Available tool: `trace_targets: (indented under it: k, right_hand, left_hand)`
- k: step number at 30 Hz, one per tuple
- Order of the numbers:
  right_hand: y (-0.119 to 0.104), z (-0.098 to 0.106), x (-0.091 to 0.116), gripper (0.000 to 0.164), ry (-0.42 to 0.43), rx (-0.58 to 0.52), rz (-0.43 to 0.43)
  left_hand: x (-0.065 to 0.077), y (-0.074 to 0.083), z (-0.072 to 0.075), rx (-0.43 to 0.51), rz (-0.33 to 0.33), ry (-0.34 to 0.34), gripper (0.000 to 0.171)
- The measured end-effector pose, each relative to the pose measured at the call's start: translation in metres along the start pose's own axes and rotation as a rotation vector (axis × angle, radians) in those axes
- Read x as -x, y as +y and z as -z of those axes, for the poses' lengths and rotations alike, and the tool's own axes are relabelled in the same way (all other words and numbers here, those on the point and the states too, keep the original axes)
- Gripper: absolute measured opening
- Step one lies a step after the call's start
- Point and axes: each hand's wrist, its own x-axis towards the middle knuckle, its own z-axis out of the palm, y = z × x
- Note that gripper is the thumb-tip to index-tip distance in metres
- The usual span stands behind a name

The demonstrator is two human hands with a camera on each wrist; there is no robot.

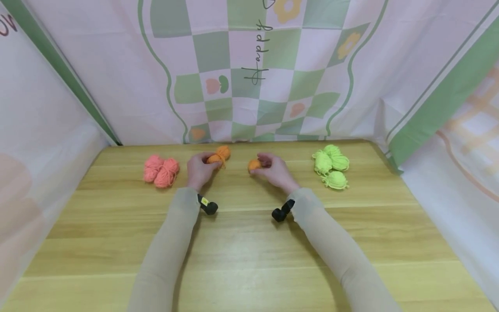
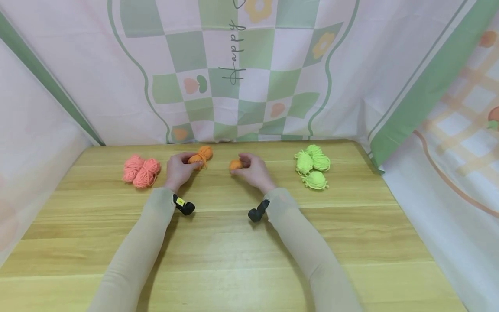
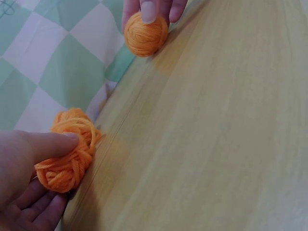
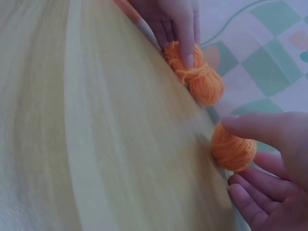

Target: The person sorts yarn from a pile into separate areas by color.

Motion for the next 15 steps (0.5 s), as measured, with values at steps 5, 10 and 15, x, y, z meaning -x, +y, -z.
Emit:
trace_targets:
  k: [5,10,15]
  right_hand:
    - [-0.0008,0.0003,-0.0002,0.062,0.009,0.030,-0.005]
    - [-0.0035,0.0002,0.0010,0.057,0.010,0.039,-0.014]
    - [-0.0033,0.0000,0.0009,0.054,0.016,0.034,-0.026]
  left_hand:
    - [0.0006,0.0005,0.0003,0.005,-0.002,0.001,0.035]
    - [0.0012,0.0009,0.0005,0.006,-0.004,0.001,0.036]
    - [0.0014,0.0006,0.0000,0.004,-0.004,0.005,0.036]
